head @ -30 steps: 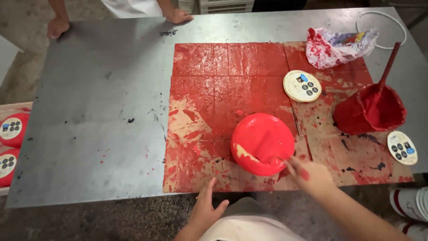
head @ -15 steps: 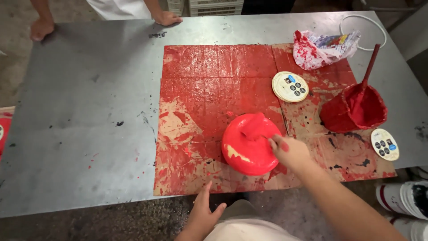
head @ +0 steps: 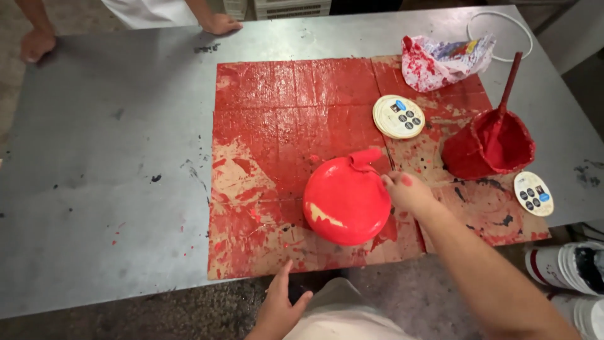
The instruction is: Applying a red wax coating to cheese wheels using a brush and then applying product labels.
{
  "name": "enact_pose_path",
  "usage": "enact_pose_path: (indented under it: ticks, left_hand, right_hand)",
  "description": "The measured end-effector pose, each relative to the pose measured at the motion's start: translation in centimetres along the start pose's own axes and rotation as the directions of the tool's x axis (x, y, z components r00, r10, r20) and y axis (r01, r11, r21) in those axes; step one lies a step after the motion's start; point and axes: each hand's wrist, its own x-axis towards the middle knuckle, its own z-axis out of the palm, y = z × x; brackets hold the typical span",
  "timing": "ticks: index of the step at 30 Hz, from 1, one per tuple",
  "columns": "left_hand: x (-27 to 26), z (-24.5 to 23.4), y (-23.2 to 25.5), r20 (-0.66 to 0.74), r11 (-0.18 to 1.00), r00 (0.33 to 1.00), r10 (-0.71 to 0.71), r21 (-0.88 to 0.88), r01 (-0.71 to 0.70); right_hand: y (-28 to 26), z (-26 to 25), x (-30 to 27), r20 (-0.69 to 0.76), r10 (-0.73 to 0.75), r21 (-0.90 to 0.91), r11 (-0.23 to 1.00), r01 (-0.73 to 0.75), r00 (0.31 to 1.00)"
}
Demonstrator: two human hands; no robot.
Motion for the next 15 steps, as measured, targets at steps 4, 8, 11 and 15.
enact_pose_path:
  ticks: [4,8,11,15]
  left_hand:
    - [0.4,0.3,-0.8,0.044,0.999,0.999,-0.005,0.032,0.003]
    - [1.2,0.8,-3.9,-0.087,0.994,0.994,0.068,-0.083,-0.076]
    - [0.2,-0.1,-2.8,-0.1,0.991,0.995,0.022,-0.126,-0.035]
    - [1.2,0.8,-4.6,-0.227,0.983,0.96,0.165,-0.042,-0.178]
  right_hand:
    - [1.2,-0.2,-4.7,0.007,0.063,-0.077,0.995,-0.062,0.998]
    - [8.9,4.1,-8.9,-0.04,0.115,-0.126,0.985,-0.119,0.993]
    - [12.6,5.7,-10.9,-0.027,0.112,0.03,0.993,-0.111,0.993]
    - [14.1,4.1,-11.2,0.125,0.203,0.42,0.876,-0.237,0.971]
